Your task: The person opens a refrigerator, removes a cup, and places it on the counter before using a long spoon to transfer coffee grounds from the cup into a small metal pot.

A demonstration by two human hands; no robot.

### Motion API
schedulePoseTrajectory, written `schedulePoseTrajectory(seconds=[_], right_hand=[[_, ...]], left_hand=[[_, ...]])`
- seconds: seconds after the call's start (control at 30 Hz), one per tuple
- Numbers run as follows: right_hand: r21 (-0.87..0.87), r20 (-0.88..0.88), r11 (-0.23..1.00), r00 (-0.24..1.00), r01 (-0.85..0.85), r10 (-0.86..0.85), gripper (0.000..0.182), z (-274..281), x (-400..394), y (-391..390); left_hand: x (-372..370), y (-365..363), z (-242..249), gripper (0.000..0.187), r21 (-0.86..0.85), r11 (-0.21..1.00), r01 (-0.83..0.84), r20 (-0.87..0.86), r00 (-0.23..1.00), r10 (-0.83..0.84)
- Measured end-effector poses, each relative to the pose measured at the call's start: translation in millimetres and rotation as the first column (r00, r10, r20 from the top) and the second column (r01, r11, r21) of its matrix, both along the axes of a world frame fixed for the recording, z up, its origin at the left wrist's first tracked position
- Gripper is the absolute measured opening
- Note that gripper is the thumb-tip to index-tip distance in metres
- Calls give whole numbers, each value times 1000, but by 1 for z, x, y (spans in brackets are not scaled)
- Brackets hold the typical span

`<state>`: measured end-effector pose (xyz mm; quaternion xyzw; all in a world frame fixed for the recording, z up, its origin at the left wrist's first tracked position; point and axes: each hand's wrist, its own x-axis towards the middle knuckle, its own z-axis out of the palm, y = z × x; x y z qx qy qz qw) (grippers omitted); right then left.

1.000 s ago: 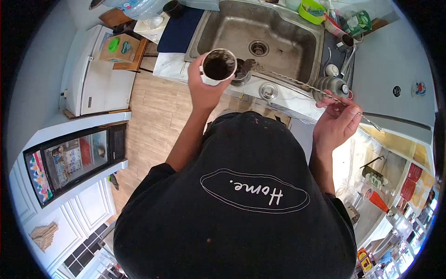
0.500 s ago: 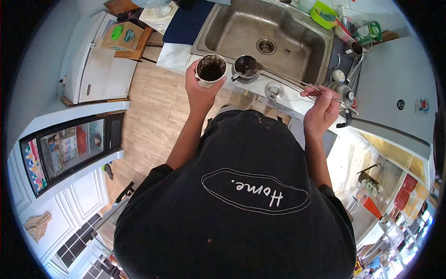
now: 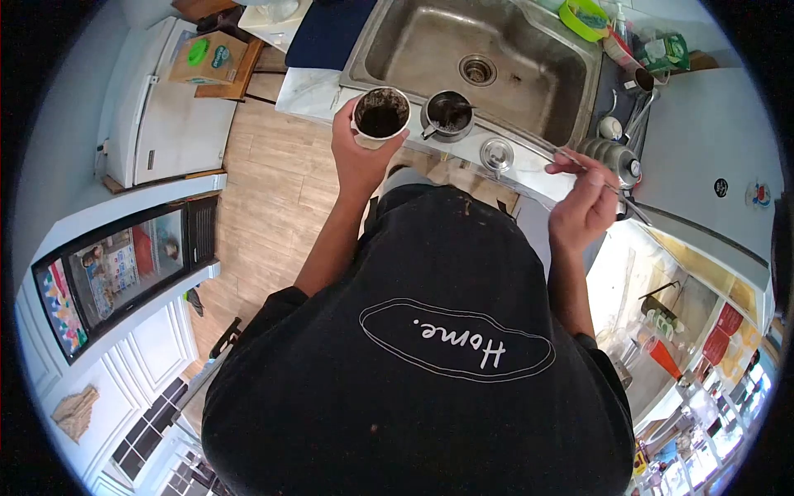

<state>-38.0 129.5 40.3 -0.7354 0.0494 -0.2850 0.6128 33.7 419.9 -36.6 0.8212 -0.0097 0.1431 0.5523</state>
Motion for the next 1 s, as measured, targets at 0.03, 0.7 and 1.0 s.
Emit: schedulePoseTrajectory(seconds=[0.03,0.7,1.0], right_hand=[[26,7,999,999,36,-36,32,5,0,-2],[-136,236,986,970,99,-65,34,57,31,106],[-122,283,973,947,196,-156,35,51,45,148]], left_hand=[[3,2,-2,79,5,1000,19,15,1000,-20],[102,25,57,86,118,874,471,346,806,-481],[128,53,62,85,169,830,532,380,741,-553]])
